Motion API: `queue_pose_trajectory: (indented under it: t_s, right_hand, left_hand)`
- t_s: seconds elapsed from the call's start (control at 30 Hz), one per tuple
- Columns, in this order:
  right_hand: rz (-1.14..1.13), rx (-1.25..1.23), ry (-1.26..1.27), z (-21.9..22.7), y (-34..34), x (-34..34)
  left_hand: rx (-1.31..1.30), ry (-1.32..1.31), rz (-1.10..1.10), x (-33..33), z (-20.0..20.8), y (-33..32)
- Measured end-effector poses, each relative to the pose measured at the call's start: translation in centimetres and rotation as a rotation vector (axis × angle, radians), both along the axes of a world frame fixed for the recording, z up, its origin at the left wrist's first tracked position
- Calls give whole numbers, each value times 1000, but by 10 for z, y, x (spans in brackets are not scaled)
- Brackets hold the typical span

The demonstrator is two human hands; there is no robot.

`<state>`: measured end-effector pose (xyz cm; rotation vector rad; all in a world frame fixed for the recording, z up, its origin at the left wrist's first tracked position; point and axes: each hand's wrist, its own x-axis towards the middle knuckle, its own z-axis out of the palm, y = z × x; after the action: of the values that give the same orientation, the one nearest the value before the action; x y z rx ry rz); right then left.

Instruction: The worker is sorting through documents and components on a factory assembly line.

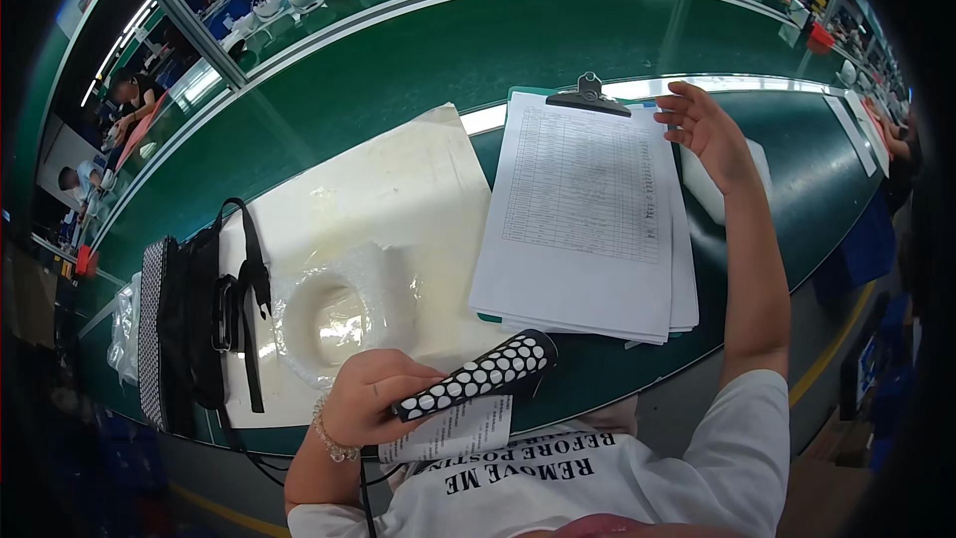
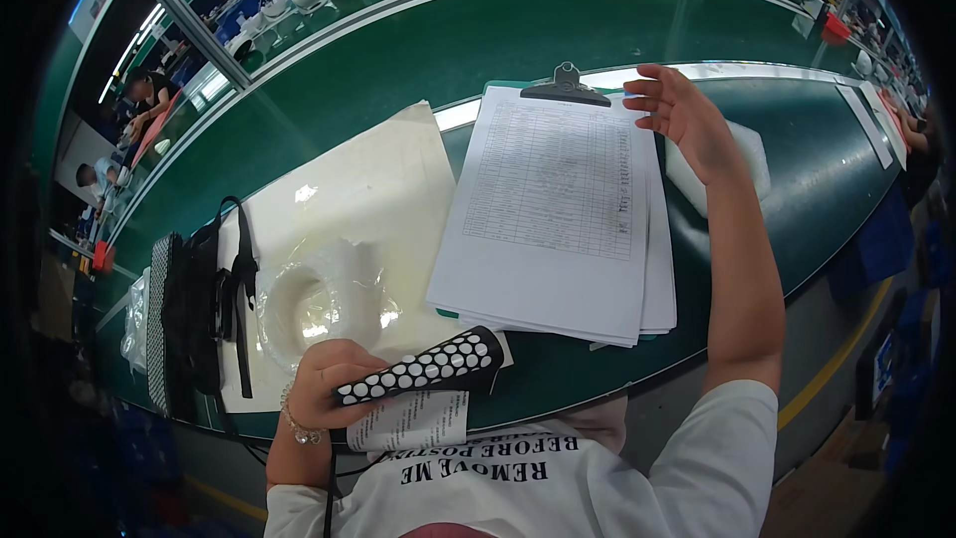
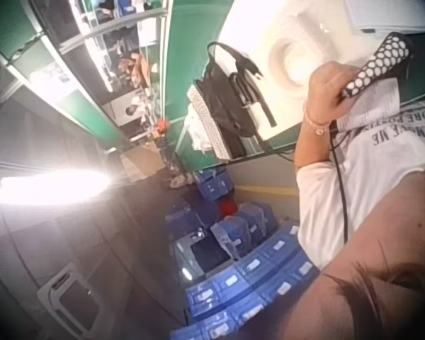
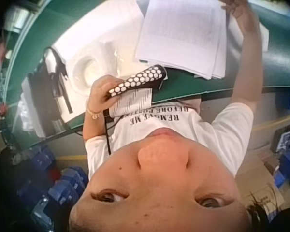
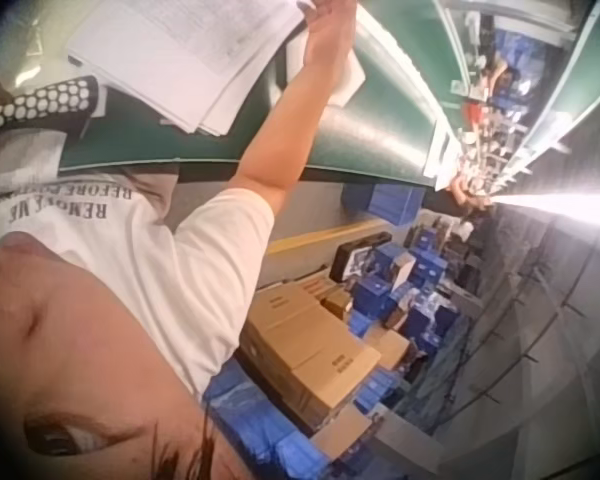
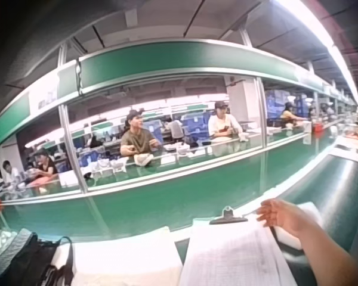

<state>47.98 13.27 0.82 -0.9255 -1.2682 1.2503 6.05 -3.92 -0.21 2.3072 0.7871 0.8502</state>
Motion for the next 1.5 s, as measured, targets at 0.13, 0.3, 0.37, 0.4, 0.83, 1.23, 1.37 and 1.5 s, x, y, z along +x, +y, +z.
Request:
queue_pose_trajectory:
  t_s: [0.13,0.3,0.37,0.4,0.83,1.23,1.37,1.5]
  right_hand:
    - [-184,4,-368,-10,9,-1]
    - [-432,185,-1213,-19,5,-18]
    - [-419,196,-1331,-21,8,-16]
    - [-401,213,-1445,-24,9,-15]
    - [-326,-258,-1774,-14,21,-30]
    - [-384,-128,-1471,-21,20,-14]
    - [-403,-174,-1642,-16,13,-37]
    - [-296,-15,-1592,-25,10,-51]
  left_hand:
    - [1,2,-12,1,2,1]
    - [-3,5,0,0,1,2]
    - [-1,6,-6,-1,0,2]
    - [3,9,-7,-1,0,2]
    - [18,14,-9,2,0,2]
    - [25,5,1,4,-1,2]
    - [33,-12,8,5,-1,2]
    - [14,20,25,7,0,0]
